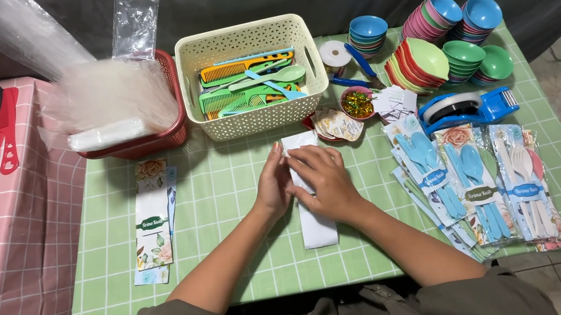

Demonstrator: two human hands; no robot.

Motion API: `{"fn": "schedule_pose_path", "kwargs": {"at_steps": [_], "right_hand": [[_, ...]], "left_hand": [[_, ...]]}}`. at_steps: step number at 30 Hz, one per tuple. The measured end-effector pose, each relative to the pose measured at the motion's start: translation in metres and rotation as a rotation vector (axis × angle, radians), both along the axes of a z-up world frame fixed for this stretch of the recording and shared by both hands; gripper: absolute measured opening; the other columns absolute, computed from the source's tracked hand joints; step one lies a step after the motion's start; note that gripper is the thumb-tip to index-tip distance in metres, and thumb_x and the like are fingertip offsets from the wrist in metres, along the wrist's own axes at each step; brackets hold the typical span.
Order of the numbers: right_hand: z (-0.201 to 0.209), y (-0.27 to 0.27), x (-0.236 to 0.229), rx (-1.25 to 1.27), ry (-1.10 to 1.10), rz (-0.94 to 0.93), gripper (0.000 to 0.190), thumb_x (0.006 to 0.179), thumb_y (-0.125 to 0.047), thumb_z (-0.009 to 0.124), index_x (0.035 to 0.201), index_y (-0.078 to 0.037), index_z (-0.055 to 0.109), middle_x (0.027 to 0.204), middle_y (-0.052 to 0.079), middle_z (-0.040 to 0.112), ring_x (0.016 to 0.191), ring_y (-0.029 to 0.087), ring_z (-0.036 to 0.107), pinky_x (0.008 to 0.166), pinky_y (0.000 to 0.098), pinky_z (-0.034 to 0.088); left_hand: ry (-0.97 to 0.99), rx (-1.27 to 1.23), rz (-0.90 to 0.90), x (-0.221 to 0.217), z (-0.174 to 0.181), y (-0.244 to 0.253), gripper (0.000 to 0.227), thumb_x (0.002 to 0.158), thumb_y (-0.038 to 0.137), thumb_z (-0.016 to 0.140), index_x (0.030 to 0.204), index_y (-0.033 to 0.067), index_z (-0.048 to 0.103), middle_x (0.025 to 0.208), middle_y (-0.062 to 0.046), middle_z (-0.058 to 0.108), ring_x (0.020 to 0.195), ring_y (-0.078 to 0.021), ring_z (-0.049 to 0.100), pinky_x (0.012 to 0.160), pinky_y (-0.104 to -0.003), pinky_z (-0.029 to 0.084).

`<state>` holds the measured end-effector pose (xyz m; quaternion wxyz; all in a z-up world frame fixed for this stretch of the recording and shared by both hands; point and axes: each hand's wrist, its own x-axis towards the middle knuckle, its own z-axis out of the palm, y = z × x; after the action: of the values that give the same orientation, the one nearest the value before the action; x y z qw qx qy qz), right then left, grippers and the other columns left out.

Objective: Packaging individual plastic forks and spoons into decorative paper sleeves and clear plastic bags for retail or event use.

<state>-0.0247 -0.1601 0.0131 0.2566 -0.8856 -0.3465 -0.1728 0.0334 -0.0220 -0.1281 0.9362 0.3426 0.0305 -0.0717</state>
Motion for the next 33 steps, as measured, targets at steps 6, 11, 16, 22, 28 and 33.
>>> {"fn": "schedule_pose_path", "kwargs": {"at_steps": [6,11,16,22,28,33], "right_hand": [[-0.003,0.004,-0.003,0.004,-0.005,0.072,0.043,0.089,-0.035,0.070,0.123,-0.010,0.067,0.131,0.011,0.063,0.135,0.032,0.048,0.112,0.0537,0.028],[-0.002,0.001,-0.002,0.160,-0.003,0.048,0.023,0.092,-0.028,0.070,0.113,-0.020,0.073,0.116,-0.002,0.072,0.122,0.021,0.059,0.111,0.0470,0.027],[0.018,-0.001,-0.002,0.356,-0.038,0.005,0.020,0.092,-0.020,0.069,0.111,-0.019,0.075,0.113,-0.002,0.073,0.100,0.020,0.067,0.098,0.0413,0.039],[0.009,-0.012,0.008,0.217,-0.052,-0.079,0.019,0.094,-0.027,0.067,0.111,-0.022,0.076,0.113,-0.004,0.071,0.100,0.019,0.060,0.091,0.0401,0.038],[0.009,-0.010,0.005,0.167,-0.089,-0.075,0.014,0.092,-0.024,0.069,0.103,-0.021,0.076,0.111,-0.004,0.071,0.099,0.020,0.059,0.090,0.0383,0.038],[0.006,-0.013,0.010,0.232,0.065,-0.080,0.009,0.092,-0.023,0.069,0.096,-0.021,0.077,0.103,-0.007,0.073,0.095,0.018,0.060,0.091,0.0371,0.037]], "left_hand": [[0.009,0.228,0.085,-0.008,0.026,0.010,0.021,0.102,0.019,0.053,0.121,0.0088,0.049,0.084,-0.008,0.066,0.070,-0.0160,0.065,0.057,-0.031,0.057],[0.009,0.227,0.084,-0.018,0.050,0.008,0.023,0.101,0.011,0.043,0.122,0.0063,0.050,0.078,-0.007,0.064,0.064,-0.0119,0.064,0.049,-0.024,0.053],[0.012,0.229,0.112,-0.020,0.062,0.010,0.026,0.100,0.010,0.043,0.125,0.0057,0.050,0.083,-0.008,0.065,0.069,-0.0150,0.068,0.056,-0.027,0.058],[-0.028,0.260,0.068,-0.016,0.051,0.009,0.026,0.100,0.009,0.044,0.125,0.0053,0.052,0.090,-0.010,0.068,0.075,-0.0159,0.068,0.061,-0.029,0.060],[-0.012,0.209,0.073,-0.019,0.057,0.005,0.022,0.100,0.017,0.055,0.120,0.0068,0.055,0.089,-0.011,0.070,0.072,-0.0198,0.072,0.062,-0.033,0.062],[-0.008,0.273,0.081,-0.020,0.050,0.005,0.021,0.097,0.010,0.058,0.117,0.0046,0.055,0.082,-0.010,0.068,0.068,-0.0192,0.071,0.060,-0.034,0.063]]}}
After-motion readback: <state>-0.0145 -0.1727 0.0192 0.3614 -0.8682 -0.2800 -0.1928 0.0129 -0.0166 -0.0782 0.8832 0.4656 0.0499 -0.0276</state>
